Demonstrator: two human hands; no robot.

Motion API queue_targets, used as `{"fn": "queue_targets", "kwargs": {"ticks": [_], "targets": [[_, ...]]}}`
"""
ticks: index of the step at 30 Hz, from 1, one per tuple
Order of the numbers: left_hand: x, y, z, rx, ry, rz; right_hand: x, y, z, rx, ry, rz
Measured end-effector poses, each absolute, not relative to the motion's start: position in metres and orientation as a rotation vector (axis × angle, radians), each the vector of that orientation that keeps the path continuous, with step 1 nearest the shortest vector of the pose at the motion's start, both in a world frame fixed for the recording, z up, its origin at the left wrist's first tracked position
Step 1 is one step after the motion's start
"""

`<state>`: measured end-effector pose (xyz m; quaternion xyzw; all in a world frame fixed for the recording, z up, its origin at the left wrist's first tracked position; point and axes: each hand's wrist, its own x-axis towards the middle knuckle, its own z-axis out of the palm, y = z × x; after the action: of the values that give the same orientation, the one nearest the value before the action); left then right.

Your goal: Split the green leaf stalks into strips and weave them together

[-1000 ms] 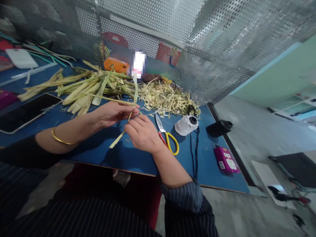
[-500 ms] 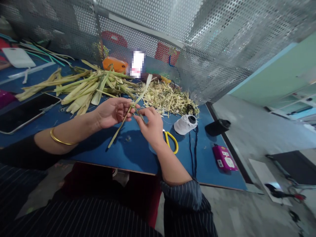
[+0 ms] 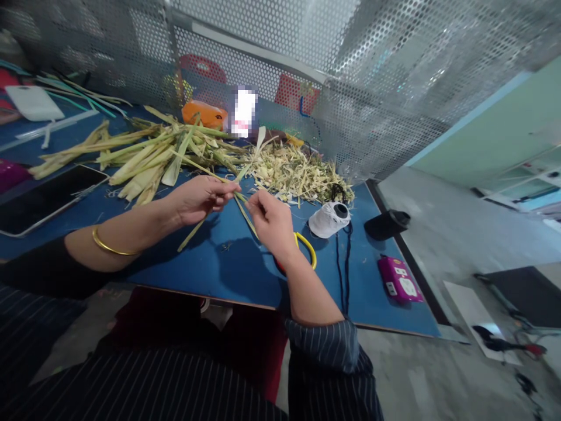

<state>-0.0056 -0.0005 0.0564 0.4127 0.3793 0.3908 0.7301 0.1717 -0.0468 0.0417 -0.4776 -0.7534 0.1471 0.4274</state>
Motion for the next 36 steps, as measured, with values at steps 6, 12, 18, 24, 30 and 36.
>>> {"fn": "queue_targets", "kwargs": {"ticks": [6,12,18,24,30,36], "targets": [[-0.008,-0.002,0.058,0.921,0.759,0.798,0.176,-0.042,0.044,-1.174,-1.562,0.848],[-0.001,-0.017,0.054,1.105,0.760,0.659,0.170,-0.041,0.037,-1.022,-1.257,1.174],[0.001,-0.017,0.047,1.188,0.802,0.609,0.165,-0.040,0.029,-1.051,-1.185,1.113],[-0.002,-0.015,0.048,1.289,0.776,0.501,0.158,-0.041,0.025,-1.069,-1.168,1.024],[-0.003,-0.016,0.053,1.334,0.787,0.499,0.165,-0.042,0.028,-1.217,-1.315,0.876],[-0.003,-0.022,0.061,1.416,0.791,0.521,0.172,-0.056,0.047,-1.260,-1.559,-0.064]]}}
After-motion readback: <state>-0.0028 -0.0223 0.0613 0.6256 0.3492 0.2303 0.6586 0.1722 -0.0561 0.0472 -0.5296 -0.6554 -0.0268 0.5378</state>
